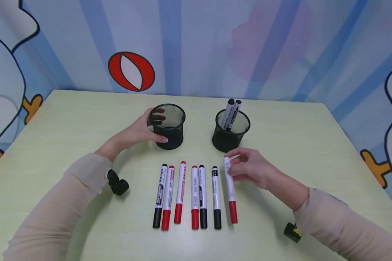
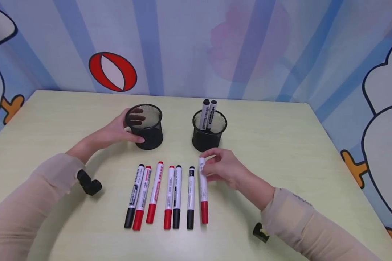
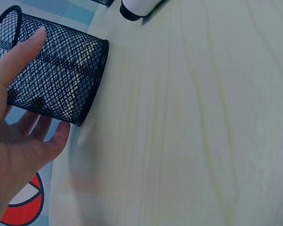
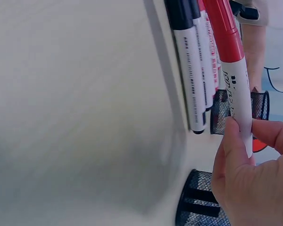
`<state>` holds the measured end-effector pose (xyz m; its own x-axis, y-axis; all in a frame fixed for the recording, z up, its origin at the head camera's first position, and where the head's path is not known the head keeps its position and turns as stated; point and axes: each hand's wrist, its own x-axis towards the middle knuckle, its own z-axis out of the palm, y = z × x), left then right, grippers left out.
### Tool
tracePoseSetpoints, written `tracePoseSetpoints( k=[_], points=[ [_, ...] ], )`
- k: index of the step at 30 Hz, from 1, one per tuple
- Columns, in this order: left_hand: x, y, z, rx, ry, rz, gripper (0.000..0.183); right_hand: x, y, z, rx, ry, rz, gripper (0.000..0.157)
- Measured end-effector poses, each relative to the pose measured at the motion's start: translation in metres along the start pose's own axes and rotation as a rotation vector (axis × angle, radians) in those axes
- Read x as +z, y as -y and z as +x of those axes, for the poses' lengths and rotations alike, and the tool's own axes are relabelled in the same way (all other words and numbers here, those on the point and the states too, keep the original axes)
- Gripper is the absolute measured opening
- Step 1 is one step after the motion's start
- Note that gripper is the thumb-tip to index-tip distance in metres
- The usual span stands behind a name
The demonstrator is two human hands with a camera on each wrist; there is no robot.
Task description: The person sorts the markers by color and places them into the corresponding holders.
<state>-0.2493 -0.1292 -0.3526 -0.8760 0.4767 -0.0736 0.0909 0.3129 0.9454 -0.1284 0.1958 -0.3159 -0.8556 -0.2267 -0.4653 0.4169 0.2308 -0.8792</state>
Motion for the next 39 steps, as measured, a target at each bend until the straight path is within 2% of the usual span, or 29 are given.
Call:
tracePoseSetpoints(
  k=[6,16,25,39],
  points=[
    [0.0,0.002,0.0,-0.02,-0.004,0.005,0.091,0.001,0.013,-0.003,-0.058,0.0,0.01,0.042],
    [0.001,0.003,-0.003,-0.006,0.011,-0.012,0.092,0.005,0.042,-0.004,-0.125,-0.008,-0.044,0.04],
    [-0.002,0.001,0.0,0.007,0.013,0.009,0.093,0.006,0.065,-0.002,-0.175,-0.028,-0.024,0.042],
    [0.0,0.0,0.003,-0.014,0.016,0.02,0.093,0.009,0.08,0.008,-0.24,-0.045,0.007,0.039]
  ],
)
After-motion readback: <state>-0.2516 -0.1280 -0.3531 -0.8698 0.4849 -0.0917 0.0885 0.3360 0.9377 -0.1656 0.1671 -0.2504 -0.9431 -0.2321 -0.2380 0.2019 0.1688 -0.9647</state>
